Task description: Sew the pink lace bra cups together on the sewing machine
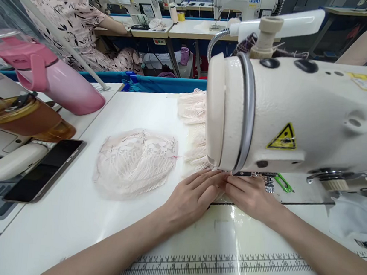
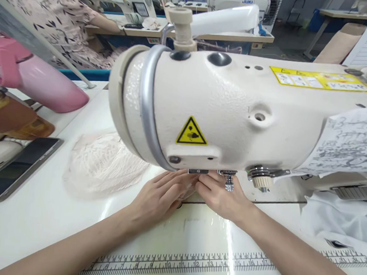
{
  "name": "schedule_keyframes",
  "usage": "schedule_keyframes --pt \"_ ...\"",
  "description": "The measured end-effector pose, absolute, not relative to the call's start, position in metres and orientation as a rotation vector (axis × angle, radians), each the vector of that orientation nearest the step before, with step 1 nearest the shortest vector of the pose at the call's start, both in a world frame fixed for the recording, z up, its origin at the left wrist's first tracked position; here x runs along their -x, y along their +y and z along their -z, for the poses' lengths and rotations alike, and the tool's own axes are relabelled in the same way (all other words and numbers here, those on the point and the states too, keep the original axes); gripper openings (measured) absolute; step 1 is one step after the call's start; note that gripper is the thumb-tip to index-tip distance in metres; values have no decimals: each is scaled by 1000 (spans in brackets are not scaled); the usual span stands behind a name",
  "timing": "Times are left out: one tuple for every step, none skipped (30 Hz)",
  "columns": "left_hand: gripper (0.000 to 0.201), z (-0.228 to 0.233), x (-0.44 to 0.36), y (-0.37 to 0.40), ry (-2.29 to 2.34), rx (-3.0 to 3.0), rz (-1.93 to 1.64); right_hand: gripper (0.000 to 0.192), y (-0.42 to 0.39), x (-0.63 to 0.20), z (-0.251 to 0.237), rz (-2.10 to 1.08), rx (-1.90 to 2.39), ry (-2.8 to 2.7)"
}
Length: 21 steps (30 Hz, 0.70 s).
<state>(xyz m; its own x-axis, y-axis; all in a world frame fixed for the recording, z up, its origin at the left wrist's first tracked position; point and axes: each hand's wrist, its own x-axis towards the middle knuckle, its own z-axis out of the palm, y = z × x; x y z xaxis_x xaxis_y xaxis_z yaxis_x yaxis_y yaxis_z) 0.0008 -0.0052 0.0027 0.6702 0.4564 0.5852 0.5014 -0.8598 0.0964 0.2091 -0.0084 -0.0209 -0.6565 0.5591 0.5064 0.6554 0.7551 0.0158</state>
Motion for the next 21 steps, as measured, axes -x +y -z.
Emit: schedule_keyframes --pt "27 -2 0 -5 -835 2821 918 17 -9 -208 21 274 906 -2474" --pt "32 0 1 -4 -868 2844 869 17 -10 -208 21 281 894 -2476" --pt "37 1 2 -4 -896 2867 814 19 -10 -207 20 289 887 -2466" --pt "41 3 4 -3 -917 2885 762 20 -11 -206 20 297 883 -2452" --pt "44 5 5 -2 -930 2894 725 22 -12 -205 19 299 878 -2441" --pt "46 7 6 -2 -938 2895 701 23 -13 -205 19 295 870 -2436" --pt "47 9 7 -1 -943 2890 691 24 -13 -204 18 283 859 -2436" --pt "47 10 8 -1 -943 2882 686 24 -13 -203 17 272 846 -2437" --pt "47 10 8 -1 -939 2873 685 24 -14 -203 17 263 837 -2439" --pt "46 11 8 -1 -932 2865 687 25 -14 -203 16 256 835 -2443" --pt "45 11 8 -1 -923 2860 686 25 -14 -203 16 251 839 -2448" --pt "44 11 8 -1 -916 2855 684 25 -14 -204 17 245 846 -2454" --pt "43 10 8 -1 -914 2848 687 25 -14 -204 17 239 857 -2459" --pt "41 10 7 -1 -917 2843 690 25 -14 -205 18 237 870 -2465" --pt "40 9 7 -1 -923 2841 693 25 -15 -206 18 237 883 -2467" --pt "39 9 7 -2 -928 2842 695 25 -15 -207 18 237 890 -2468" --pt "38 9 6 -2 -933 2845 696 24 -15 -208 19 238 893 -2467" --pt "37 8 6 -2 -935 2849 698 24 -15 -209 19 242 897 -2468" --pt "37 8 6 -2 -937 2854 697 24 -15 -209 18 248 902 -2472" --pt "36 8 6 -3 -938 2857 696 24 -15 -210 18 257 908 -2480" --pt "36 8 6 -3 -942 2861 692 23 -15 -210 17 268 916 -2489"
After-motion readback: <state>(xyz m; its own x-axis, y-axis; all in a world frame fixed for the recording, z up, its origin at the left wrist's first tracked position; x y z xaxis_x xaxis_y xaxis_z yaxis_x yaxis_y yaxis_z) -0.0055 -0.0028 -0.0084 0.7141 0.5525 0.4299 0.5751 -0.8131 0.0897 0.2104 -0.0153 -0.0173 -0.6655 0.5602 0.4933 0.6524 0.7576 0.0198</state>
